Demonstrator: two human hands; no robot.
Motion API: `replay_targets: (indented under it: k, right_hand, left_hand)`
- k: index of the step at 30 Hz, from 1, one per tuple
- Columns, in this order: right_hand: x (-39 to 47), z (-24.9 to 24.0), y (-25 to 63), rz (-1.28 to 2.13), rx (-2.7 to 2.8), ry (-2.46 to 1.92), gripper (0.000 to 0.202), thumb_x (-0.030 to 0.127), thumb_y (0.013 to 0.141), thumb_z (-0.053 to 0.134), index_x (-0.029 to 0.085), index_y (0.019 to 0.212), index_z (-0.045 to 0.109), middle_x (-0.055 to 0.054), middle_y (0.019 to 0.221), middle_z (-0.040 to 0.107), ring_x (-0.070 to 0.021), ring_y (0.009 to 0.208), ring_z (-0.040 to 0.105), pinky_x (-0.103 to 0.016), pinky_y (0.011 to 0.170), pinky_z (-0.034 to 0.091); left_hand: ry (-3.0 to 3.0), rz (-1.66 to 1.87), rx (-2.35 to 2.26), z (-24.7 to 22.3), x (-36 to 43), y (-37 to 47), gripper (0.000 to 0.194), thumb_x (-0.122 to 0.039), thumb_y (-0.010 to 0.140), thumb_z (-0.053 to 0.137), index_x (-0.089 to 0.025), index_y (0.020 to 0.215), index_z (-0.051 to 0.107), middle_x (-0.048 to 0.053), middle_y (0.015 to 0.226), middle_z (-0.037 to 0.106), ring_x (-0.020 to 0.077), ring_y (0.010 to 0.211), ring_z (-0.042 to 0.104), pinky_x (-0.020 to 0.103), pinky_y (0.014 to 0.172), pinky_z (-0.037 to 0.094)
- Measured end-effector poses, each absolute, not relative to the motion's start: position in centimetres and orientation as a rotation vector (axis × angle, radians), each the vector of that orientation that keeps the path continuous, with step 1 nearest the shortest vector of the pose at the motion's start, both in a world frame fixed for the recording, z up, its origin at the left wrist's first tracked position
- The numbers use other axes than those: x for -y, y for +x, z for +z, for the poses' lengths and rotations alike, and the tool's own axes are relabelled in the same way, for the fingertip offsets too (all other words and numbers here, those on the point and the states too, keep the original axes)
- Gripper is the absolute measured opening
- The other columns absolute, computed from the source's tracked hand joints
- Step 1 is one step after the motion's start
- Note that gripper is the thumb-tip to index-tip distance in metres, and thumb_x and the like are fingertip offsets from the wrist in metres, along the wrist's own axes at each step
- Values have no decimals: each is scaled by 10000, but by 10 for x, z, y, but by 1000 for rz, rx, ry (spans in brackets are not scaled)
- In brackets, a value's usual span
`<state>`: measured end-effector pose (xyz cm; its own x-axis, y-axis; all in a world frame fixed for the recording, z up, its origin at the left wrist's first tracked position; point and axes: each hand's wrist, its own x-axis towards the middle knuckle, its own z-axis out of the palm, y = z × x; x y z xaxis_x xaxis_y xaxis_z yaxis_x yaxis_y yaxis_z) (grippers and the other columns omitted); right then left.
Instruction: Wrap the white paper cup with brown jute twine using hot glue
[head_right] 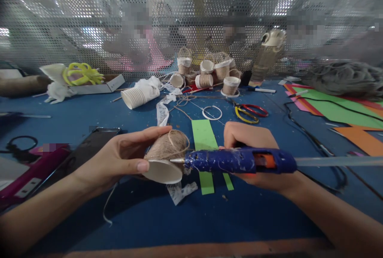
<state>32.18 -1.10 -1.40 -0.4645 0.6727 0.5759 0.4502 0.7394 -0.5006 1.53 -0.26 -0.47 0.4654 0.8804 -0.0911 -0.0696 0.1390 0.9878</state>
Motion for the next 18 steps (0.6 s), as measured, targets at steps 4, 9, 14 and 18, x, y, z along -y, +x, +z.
replay_targets:
  k: [4,9,14,18]
  right_hand:
    - [12,-13,321,354,2134,-836,307,264,906,681,245,718,440,60,662,491,-117,553,491,-291,504,359]
    - [12,-13,320,354,2138,-837,297,237,909,671,246,722,440,52,665,490,-122,550,489,-296,508,364]
    - [12,-14,320,356,2145,-829,295,210,900,671,247,726,436,53,670,483,-121,550,478,-294,493,344]
    - [13,-15,321,353,2141,-834,293,221,912,668,246,729,439,51,679,489,-124,567,489,-300,516,355]
  left_hand:
    - [1251,823,-811,-3,3,15,560,-297,657,977,-354,1184,794,6,1376,721,276,1333,631,238,995,576]
    - [1283,827,-800,-4,1,14,567,-284,656,977,-348,1189,793,16,1418,691,287,1325,633,249,973,592]
    - [1280,839,-840,-3,2,15,591,-277,657,971,-309,1217,784,47,1447,670,328,1356,604,328,1019,588]
    - [1276,847,-864,-1,4,16,622,-287,646,974,-270,1236,777,71,1451,664,347,1371,587,357,1054,570]
